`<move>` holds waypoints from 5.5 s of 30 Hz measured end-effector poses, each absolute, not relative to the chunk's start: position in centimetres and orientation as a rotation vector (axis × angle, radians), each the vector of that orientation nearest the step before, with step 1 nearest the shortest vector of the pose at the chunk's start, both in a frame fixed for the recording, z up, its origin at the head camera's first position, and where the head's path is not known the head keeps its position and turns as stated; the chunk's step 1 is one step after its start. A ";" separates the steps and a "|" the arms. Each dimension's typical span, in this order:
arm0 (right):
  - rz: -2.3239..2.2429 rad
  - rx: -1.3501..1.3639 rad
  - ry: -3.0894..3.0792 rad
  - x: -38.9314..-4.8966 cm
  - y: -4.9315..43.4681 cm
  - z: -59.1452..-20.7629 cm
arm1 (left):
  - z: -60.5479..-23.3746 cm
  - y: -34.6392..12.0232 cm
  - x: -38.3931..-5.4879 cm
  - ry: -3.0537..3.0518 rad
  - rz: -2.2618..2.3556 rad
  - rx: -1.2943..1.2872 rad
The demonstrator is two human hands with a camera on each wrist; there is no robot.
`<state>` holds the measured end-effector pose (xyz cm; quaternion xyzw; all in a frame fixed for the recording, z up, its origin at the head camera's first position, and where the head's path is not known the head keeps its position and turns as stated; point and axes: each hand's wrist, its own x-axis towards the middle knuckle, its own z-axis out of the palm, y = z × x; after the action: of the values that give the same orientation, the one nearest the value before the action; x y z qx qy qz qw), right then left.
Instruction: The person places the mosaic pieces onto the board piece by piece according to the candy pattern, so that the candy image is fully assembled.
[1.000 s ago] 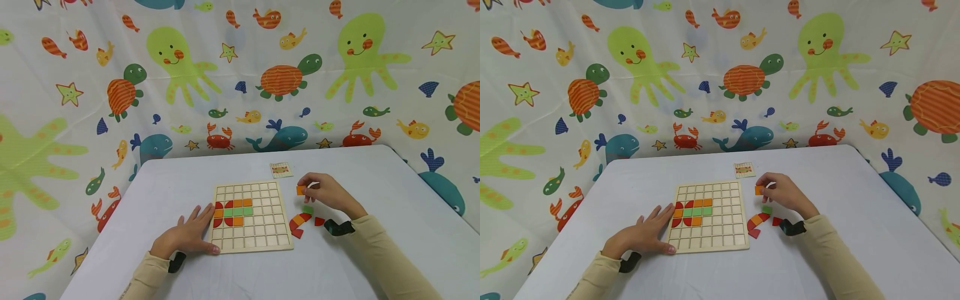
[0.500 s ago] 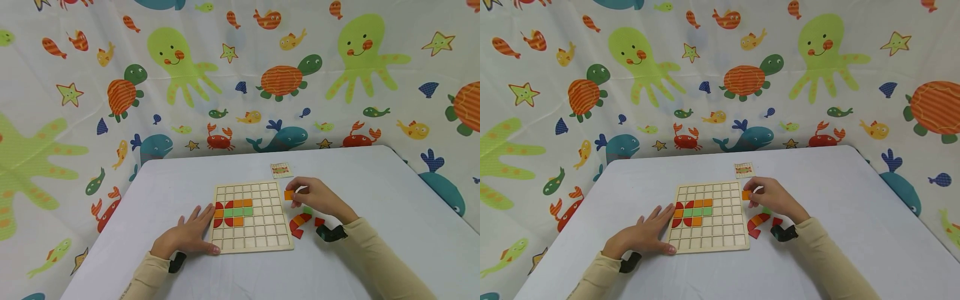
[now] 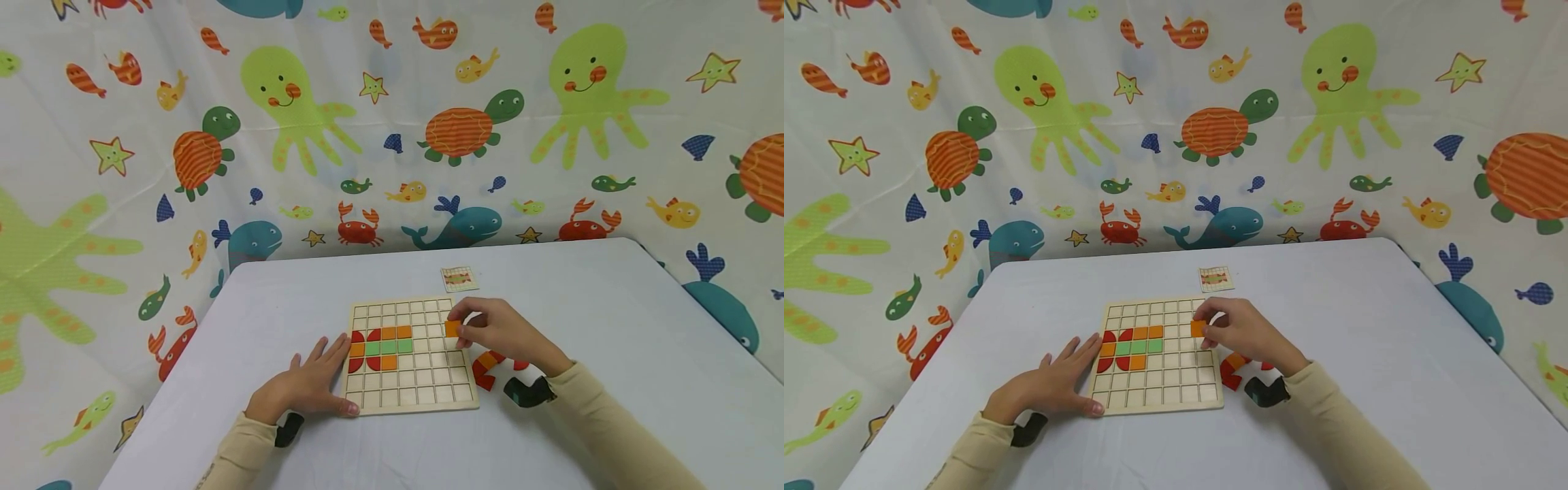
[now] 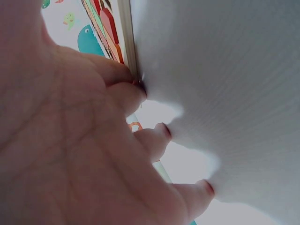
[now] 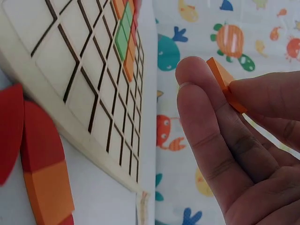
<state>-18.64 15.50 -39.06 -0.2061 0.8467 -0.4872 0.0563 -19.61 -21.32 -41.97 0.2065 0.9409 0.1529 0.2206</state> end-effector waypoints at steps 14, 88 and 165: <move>-1.519 -0.689 2.489 -18.1 12.5 -40.2 | -41.6 -21.1 -19.3 2.612 0.414 0.551; -1.107 -0.752 2.749 -19.1 6.9 -43.3 | -41.9 -20.7 -19.5 2.609 0.414 0.538; -1.016 -0.473 2.602 -21.1 22.0 -39.4 | -41.6 -20.6 -19.5 2.594 0.423 0.527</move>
<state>-21.12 21.98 -39.43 -0.1651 0.9076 -0.3543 0.1535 -19.52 -20.64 -41.64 0.1914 0.9421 0.1535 0.2284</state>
